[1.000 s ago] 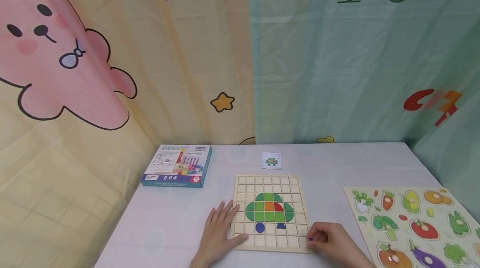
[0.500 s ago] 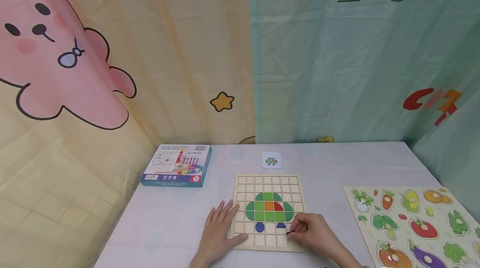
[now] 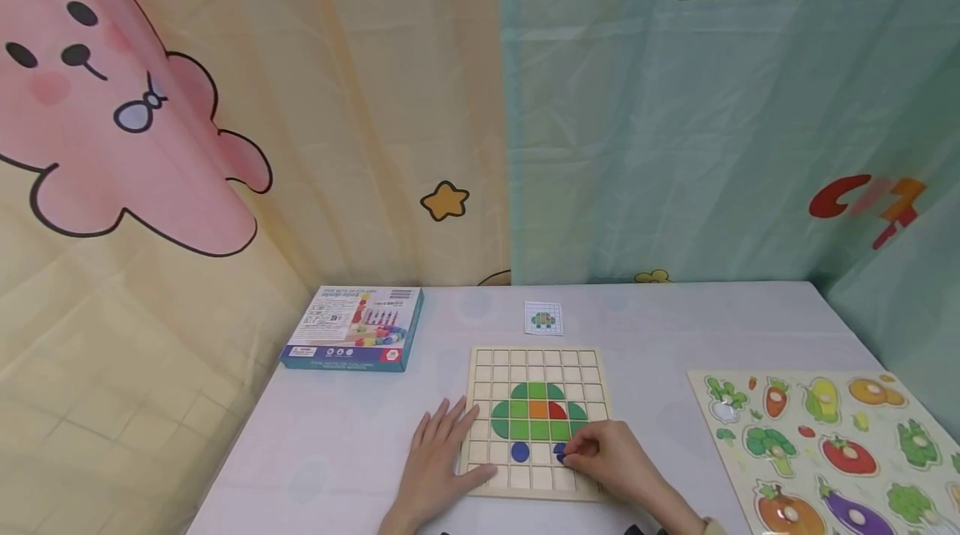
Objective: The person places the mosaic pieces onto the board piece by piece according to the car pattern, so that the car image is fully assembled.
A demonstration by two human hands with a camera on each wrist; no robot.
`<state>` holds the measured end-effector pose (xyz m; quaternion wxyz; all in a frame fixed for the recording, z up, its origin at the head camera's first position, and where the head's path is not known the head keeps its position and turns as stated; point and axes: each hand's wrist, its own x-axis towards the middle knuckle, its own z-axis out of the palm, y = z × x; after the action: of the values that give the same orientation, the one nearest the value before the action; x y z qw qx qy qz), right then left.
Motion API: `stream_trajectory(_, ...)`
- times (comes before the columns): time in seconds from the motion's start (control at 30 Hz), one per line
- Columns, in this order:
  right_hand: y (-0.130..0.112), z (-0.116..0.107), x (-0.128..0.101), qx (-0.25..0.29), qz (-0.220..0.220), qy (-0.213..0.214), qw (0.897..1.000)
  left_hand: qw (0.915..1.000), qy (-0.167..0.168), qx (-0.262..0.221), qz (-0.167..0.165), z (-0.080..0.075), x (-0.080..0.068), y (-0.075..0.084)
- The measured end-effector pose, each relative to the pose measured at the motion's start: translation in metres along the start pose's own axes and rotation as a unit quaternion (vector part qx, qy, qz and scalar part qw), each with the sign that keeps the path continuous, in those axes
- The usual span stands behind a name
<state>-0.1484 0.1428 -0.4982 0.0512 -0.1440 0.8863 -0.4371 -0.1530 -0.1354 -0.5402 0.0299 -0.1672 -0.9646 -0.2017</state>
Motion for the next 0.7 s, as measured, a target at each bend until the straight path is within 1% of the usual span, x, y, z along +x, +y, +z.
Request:
stream_trajectory(0.33, -0.0014, 0.0009, 0.0035, -0.019, 0.011, 0.006, 1.000, 1.0000, -0.007, -0.004, -0.001, 0.0002, 0.0005, -0.0009)
stream_trajectory(0.47, -0.0016, -0.0004, 0.0035, -0.020, 0.010, 0.008, 1.000, 1.0000, -0.006, -0.003, 0.000, 0.0007, 0.0007, -0.0016)
stream_trajectory(0.7, -0.0004, -0.0018, 0.0043, -0.021, 0.003, -0.001, 1.000, 1.0000, -0.003, -0.001, 0.002, 0.0015, 0.0005, -0.0021)
